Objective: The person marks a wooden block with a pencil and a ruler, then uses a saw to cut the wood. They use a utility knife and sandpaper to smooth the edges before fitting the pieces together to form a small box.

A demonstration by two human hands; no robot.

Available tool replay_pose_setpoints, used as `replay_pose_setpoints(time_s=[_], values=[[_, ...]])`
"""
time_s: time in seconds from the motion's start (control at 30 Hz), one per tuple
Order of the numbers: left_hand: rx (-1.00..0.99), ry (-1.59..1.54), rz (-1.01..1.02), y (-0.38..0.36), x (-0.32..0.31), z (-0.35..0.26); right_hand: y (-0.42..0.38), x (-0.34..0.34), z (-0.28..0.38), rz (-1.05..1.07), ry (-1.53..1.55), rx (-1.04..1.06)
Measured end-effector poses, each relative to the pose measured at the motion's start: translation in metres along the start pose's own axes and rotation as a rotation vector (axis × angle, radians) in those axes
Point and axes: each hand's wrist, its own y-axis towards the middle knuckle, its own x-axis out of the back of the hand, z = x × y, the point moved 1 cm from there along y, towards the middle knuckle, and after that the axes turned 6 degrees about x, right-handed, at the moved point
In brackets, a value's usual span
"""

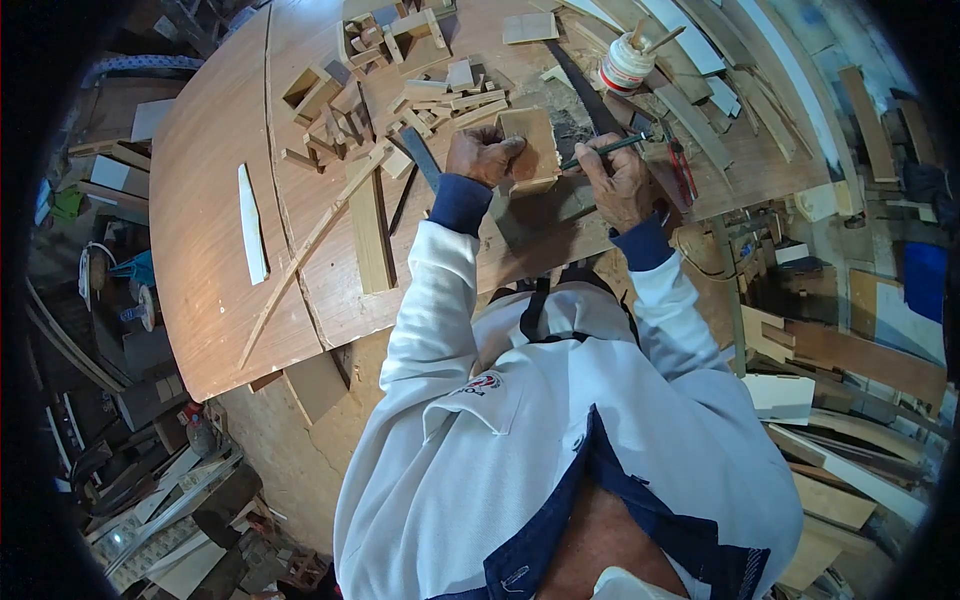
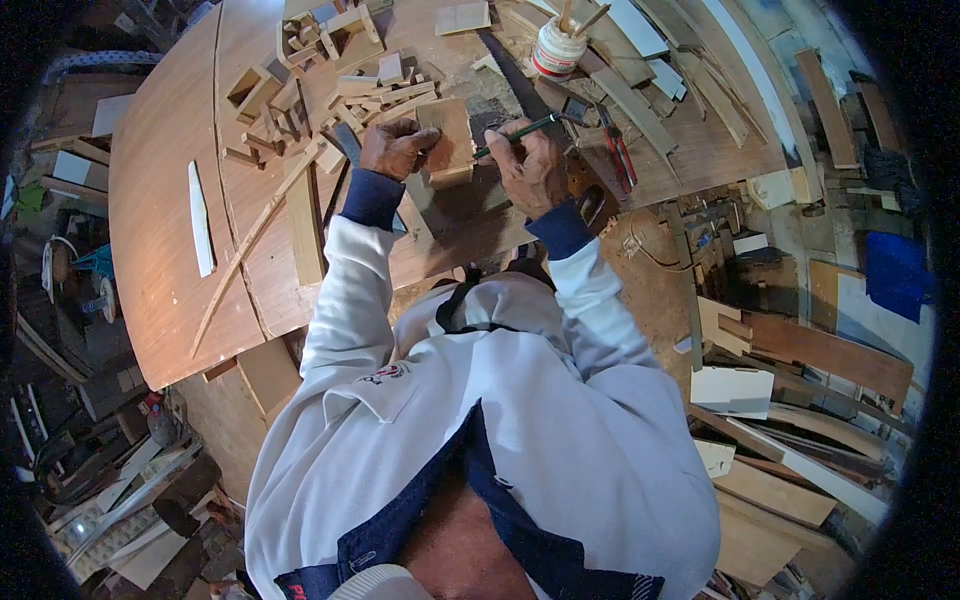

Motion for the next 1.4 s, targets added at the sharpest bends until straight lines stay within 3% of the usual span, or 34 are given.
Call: replay_pose_setpoints(time_s=[0.3,0.37,0.6,0.67,0.87,1.4], values=[[-0.008,-0.052,-0.001,-0.003,0.0,-0.003,0.001,0.0,-0.006,0.017,-0.076,0.055],[-0.018,-0.035,0.019,-0.001,0.0,0.0,0.003,-0.001,0.007,-0.003,0.233,-0.081],[-0.04,-0.061,-0.015,0.002,-0.003,0.002,0.034,-0.009,-0.008,-0.103,0.281,-0.049],[-0.041,-0.035,-0.014,0.003,-0.003,0.006,0.043,-0.013,-0.008,-0.132,0.34,-0.158],[-0.032,-0.204,0.015,-0.003,-0.005,-0.001,0.06,-0.026,-0.018,-0.084,0.318,-0.075],[-0.061,-0.062,-0.005,-0.005,-0.002,-0.005,0.069,-0.029,-0.039,-0.05,0.136,-0.037]])
